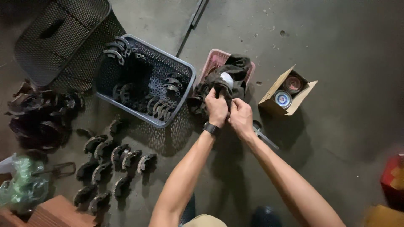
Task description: Mixing grease or a lubricant compound in a small container using spoons.
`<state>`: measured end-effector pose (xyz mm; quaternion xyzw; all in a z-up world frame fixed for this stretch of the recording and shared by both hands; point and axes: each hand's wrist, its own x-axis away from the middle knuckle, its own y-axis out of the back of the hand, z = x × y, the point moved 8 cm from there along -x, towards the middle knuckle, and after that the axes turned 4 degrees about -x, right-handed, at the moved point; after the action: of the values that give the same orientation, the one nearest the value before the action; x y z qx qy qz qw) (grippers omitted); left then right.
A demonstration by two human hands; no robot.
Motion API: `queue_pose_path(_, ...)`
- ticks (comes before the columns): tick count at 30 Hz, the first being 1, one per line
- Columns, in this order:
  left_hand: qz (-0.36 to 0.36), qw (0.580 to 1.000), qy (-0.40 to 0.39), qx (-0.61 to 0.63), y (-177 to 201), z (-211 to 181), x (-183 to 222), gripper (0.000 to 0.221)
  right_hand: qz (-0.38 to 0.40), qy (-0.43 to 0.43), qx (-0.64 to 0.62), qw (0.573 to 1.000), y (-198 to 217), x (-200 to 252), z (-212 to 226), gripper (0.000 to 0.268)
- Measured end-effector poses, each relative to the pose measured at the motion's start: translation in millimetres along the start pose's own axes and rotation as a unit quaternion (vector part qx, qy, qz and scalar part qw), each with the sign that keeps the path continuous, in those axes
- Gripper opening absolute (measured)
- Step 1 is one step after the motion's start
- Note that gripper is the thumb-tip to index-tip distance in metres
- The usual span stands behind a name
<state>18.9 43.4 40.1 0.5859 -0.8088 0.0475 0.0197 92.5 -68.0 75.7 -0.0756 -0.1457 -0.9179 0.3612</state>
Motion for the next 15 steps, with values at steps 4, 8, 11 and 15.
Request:
queue_pose_path(4,-0.001,0.988,0.113,0.101,-2,37,-11,0.014,0.027,-0.014,-0.022,0.999,6,-2,15,0.024)
queue_pose_path(8,0.081,0.919,0.183,0.340,-13,70,-19,0.012,0.059,0.000,0.049,0.997,12,0,31,0.021)
queue_pose_path(11,0.125,0.890,0.218,0.381,-19,65,-17,0.011,0.079,0.010,0.076,0.994,17,1,35,0.020)
queue_pose_path(15,0.128,0.874,0.272,0.381,-23,44,-20,0.017,0.097,0.005,0.093,0.991,27,11,46,0.021)
